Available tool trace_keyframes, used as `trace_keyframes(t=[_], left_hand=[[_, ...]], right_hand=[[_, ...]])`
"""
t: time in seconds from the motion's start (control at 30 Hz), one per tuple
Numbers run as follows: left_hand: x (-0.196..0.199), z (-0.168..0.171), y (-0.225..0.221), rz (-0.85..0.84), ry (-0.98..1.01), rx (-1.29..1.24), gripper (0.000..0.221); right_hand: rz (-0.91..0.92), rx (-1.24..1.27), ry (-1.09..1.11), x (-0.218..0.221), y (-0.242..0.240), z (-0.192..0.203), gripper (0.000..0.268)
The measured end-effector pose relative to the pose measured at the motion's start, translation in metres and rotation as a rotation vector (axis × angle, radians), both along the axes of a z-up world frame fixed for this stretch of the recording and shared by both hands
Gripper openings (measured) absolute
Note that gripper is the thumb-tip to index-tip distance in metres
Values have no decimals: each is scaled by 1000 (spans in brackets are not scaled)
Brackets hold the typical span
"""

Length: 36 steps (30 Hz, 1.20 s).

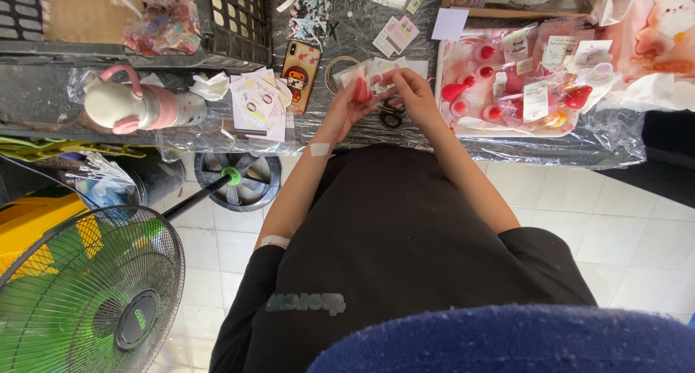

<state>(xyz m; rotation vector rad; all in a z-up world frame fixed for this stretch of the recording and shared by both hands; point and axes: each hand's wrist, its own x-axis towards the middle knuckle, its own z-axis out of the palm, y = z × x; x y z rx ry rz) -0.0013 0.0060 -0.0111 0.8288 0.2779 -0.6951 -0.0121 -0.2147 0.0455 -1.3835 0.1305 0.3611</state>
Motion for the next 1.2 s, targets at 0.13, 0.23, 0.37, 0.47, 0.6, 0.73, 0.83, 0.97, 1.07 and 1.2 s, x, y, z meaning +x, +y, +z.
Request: trace_keyframes(t=[0.13,0.23,0.37,0.47,0.6,0.73,0.83,0.97,1.07,1.2], left_hand=[[5,51,1,-66,-145,95,57],[0,25,2,19,-35,26,52],[-14,-8,7,-7,-202,262,42],[-20,6,9,-11,-296,343,39],[-21,38,12,35,-213,353,38],[-29,17,21,28,-254,353,36],[-35,11,23,59,-330,386,35],[-40,25,25,32,-271,473,34],[-48,-6,36,55,-240,561,34],[-57,-19,46,85,-357,794,36]], right_hand=[[-79,-178,76,-1,2,-23,29],[85,-133,54,-7,7,-12,35],[153,-57,68,-12,13,-6,40],[146,8,106,-16,13,-11,39],[114,92,145,-19,11,-11,34],[139,65,167,-22,15,-3,35],[125,42,242,-24,19,-1,29],[79,30,265,-30,17,-25,24],[91,-75,222,-37,10,-43,22],[-126,-436,151,-48,0,-50,17]])
